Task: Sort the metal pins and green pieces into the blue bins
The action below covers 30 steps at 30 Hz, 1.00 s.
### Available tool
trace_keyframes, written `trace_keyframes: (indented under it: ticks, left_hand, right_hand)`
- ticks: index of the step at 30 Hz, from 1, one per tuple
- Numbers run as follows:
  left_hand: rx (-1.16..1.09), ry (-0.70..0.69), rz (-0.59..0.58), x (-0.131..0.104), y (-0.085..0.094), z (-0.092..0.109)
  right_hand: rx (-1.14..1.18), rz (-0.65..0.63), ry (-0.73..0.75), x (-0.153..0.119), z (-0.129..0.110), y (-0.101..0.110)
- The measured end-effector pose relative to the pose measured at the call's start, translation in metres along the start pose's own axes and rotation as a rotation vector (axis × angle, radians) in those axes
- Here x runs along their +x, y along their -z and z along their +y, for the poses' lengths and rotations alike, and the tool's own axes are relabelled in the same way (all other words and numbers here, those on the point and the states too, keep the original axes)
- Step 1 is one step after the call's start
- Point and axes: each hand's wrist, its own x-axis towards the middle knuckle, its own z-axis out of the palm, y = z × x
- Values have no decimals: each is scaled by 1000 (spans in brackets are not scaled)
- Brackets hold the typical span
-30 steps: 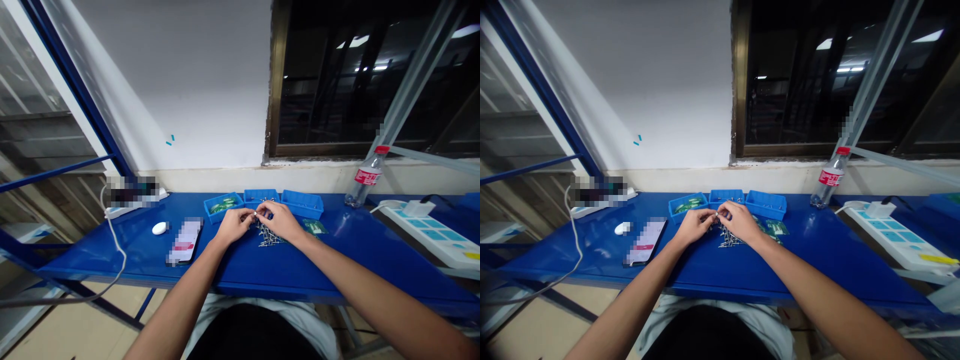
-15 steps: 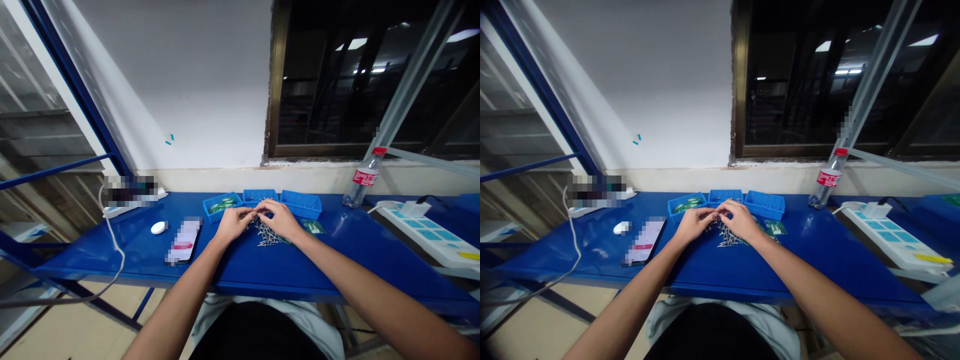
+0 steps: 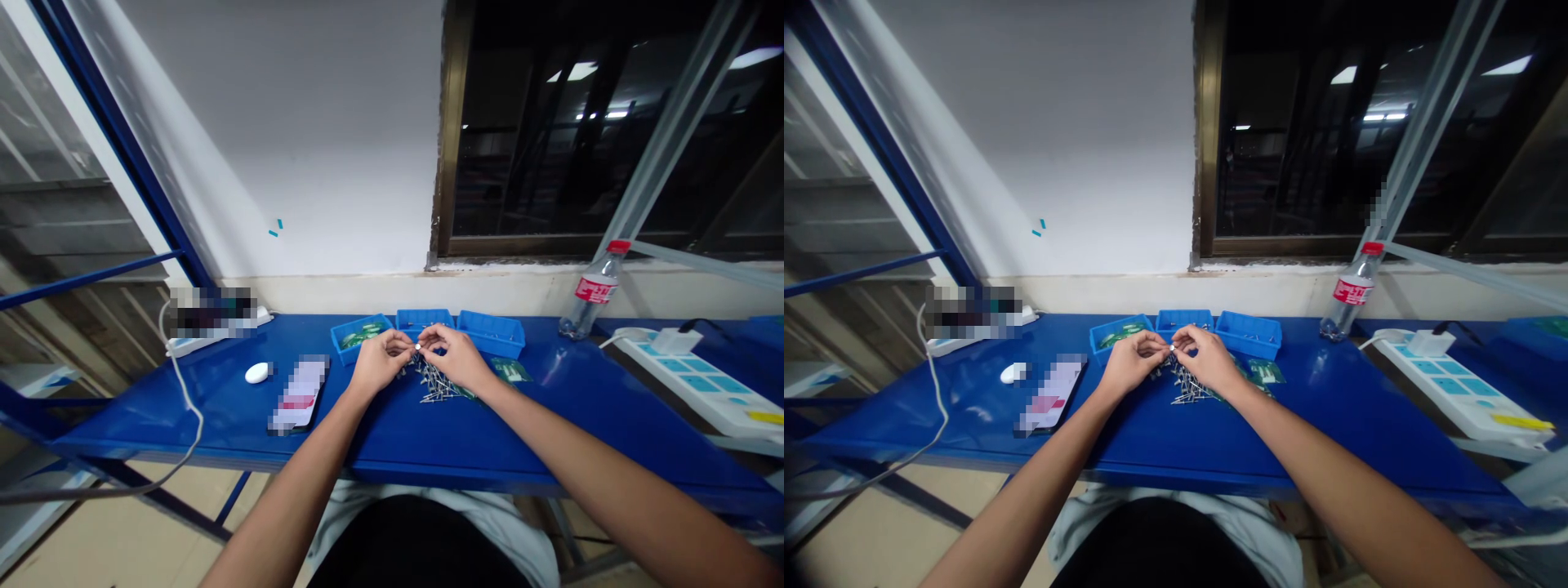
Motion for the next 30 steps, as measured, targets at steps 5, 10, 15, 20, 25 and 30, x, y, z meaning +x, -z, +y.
trace_keyframes:
  ticks: [5, 10, 15, 20, 25, 30]
  left_hand:
    - [-39, -14, 4, 1, 0, 0]
    - [57, -42, 75, 3, 3, -7]
    - [119, -43, 128, 3, 7, -10]
    - [165, -56, 167, 3, 9, -10]
    - [224, -66, 192, 2, 11, -5]
    - [313, -93, 169, 0, 12, 0]
  right_hand:
    - [-118, 18, 131, 2, -1, 6]
    - [-369, 165, 214, 15, 12, 25]
    - [-530, 233, 188, 23, 34, 42]
    - [-544, 293, 186, 23, 33, 50]
    - [-478, 47, 237, 12, 15, 33]
    - [-413, -295, 322, -1, 2, 1]
